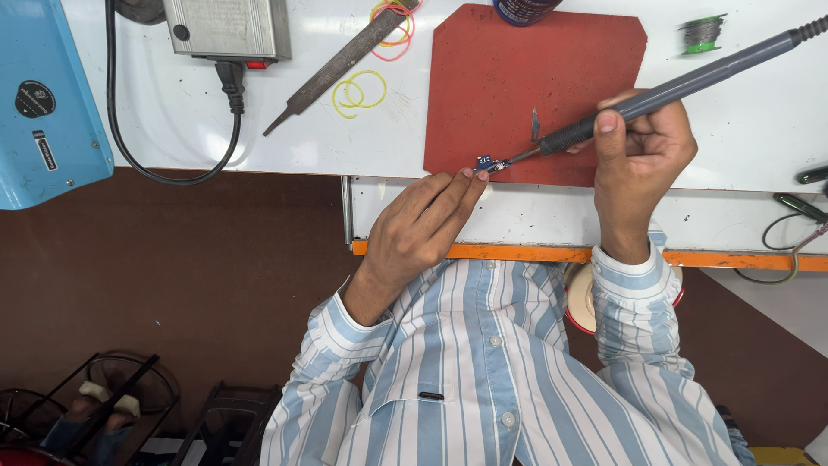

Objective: The person uses a soldering iron and solder wire to attach components to a small circuit board. They repeatedly apply flux from a blue container, position components with tweezers, and solder joints on the board.

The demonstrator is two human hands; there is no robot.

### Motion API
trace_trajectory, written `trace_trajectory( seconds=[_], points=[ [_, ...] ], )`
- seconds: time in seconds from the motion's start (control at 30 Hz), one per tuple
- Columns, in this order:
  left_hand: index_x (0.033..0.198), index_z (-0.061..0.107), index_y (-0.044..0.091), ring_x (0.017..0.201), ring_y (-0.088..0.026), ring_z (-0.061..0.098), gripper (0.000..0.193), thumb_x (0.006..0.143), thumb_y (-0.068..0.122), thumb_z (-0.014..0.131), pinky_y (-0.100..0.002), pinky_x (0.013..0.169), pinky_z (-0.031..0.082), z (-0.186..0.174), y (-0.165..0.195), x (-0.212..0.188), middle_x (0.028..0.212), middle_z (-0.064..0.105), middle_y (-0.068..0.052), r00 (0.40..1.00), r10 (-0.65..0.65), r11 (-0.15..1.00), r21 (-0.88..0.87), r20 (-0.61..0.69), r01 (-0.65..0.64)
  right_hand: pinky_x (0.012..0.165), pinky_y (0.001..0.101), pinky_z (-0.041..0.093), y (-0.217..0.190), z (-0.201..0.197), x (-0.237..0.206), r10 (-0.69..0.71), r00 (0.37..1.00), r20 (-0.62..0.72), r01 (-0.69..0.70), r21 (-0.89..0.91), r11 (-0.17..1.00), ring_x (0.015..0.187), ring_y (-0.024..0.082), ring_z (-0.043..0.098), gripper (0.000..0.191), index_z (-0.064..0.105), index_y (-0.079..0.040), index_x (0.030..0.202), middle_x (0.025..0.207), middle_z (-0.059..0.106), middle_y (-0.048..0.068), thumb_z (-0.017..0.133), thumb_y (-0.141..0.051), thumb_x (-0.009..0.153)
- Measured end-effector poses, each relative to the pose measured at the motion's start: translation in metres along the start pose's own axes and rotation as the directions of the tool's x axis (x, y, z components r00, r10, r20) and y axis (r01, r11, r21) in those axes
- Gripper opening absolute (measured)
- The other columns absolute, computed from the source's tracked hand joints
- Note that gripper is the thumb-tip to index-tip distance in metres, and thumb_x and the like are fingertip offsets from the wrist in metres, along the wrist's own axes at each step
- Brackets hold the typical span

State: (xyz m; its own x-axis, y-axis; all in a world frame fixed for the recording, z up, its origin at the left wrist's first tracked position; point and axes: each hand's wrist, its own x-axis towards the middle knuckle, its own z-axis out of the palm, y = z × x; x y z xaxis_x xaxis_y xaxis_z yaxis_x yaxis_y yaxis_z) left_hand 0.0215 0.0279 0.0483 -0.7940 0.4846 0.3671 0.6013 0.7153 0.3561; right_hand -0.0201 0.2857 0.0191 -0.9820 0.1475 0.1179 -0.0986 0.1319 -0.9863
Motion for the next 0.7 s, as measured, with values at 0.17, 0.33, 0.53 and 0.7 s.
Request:
trace_trajectory(
  seconds=[0.17, 0.33, 0.53, 0.7],
  points=[
    [0.123, 0.072, 0.008, 0.108, -0.018, 0.067, 0.034, 0.09, 0.003, 0.077, -0.029, 0.096, 0.061, 0.0017, -0.0007, -0.0014, 0.119, 0.072, -0.006, 1.0, -0.004, 1.0, -0.005, 0.005, 0.004, 0.062, 0.0288, 0.061, 0.0011, -0.002, -0.0014, -0.001, 1.0, -0.003, 0.001, 0.004, 1.0, 0.067, 0.015, 0.068, 0.029, 0.058, 0.002, 0.108, 0.078, 0.064, 0.009, 0.069, -0.023, 0.116],
    [0.123, 0.072, 0.008, 0.108, -0.017, 0.068, 0.034, 0.09, 0.003, 0.077, -0.029, 0.097, 0.061, -0.0005, -0.0025, -0.0024, 0.118, 0.072, -0.006, 0.999, -0.03, 0.999, -0.012, 0.016, 0.031, 0.059, 0.0273, 0.057, 0.0019, -0.0024, -0.0015, 0.005, 1.0, 0.001, -0.005, -0.024, 1.0, 0.062, 0.014, 0.064, 0.027, 0.059, 0.002, 0.107, 0.075, 0.063, 0.009, 0.069, -0.022, 0.115],
    [0.123, 0.071, 0.008, 0.109, -0.017, 0.067, 0.034, 0.09, 0.003, 0.076, -0.029, 0.096, 0.061, -0.0004, -0.0036, -0.0012, 0.119, 0.072, -0.006, 0.999, -0.034, 0.999, -0.021, 0.003, 0.034, 0.063, 0.0284, 0.059, 0.0011, -0.0021, -0.0026, 0.007, 1.0, 0.002, -0.007, -0.003, 1.0, 0.067, 0.016, 0.069, 0.03, 0.058, 0.003, 0.108, 0.078, 0.064, 0.01, 0.069, -0.024, 0.116],
    [0.125, 0.071, 0.008, 0.108, -0.017, 0.067, 0.036, 0.09, 0.002, 0.076, -0.028, 0.095, 0.061, -0.0012, -0.0028, -0.0006, 0.119, 0.071, -0.005, 0.999, -0.043, 0.998, -0.036, -0.001, 0.043, 0.065, 0.0298, 0.062, -0.001, -0.0008, -0.0028, 0.015, 1.0, 0.007, -0.015, 0.011, 1.0, 0.069, 0.018, 0.071, 0.031, 0.058, 0.002, 0.109, 0.079, 0.064, 0.009, 0.069, -0.025, 0.116]
  ],
)
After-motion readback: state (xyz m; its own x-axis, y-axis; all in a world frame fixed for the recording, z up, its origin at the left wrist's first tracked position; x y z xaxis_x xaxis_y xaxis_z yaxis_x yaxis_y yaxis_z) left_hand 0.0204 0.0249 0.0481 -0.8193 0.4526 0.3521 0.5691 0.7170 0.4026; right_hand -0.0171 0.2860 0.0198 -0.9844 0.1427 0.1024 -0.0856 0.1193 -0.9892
